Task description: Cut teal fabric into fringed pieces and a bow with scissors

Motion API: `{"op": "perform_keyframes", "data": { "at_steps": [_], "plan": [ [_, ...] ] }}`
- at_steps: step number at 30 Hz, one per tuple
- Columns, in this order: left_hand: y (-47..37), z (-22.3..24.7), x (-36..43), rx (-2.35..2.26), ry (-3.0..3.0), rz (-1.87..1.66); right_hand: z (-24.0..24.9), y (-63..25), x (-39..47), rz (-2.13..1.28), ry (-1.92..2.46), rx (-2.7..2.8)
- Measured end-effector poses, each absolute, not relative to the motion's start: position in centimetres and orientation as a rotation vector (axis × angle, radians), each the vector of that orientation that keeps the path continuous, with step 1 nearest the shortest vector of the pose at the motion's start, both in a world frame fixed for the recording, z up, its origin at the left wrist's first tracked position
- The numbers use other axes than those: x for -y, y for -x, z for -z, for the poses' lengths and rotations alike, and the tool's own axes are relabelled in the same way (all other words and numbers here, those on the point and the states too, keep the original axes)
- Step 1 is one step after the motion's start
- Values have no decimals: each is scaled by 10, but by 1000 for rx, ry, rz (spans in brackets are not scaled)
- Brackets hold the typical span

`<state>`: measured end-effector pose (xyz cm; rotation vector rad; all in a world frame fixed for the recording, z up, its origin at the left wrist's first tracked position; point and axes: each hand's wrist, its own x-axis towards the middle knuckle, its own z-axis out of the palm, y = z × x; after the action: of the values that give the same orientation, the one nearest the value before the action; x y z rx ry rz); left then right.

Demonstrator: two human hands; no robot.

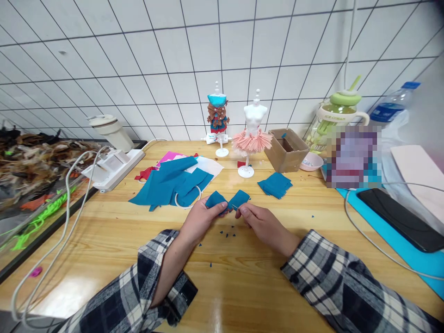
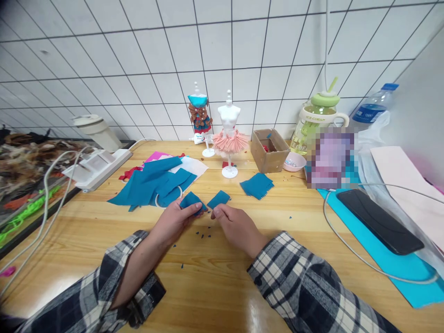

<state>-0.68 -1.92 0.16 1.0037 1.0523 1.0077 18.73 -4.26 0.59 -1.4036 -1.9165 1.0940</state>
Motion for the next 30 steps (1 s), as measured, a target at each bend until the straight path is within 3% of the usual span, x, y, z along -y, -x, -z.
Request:
{"op": "perform_keyframes", "data": {
  "at_steps": [30],
  "plan": [
    [10,-1,20,-1082,-1153,-893,-4,-185,38,-1144,1462,1991]
  ]
}}
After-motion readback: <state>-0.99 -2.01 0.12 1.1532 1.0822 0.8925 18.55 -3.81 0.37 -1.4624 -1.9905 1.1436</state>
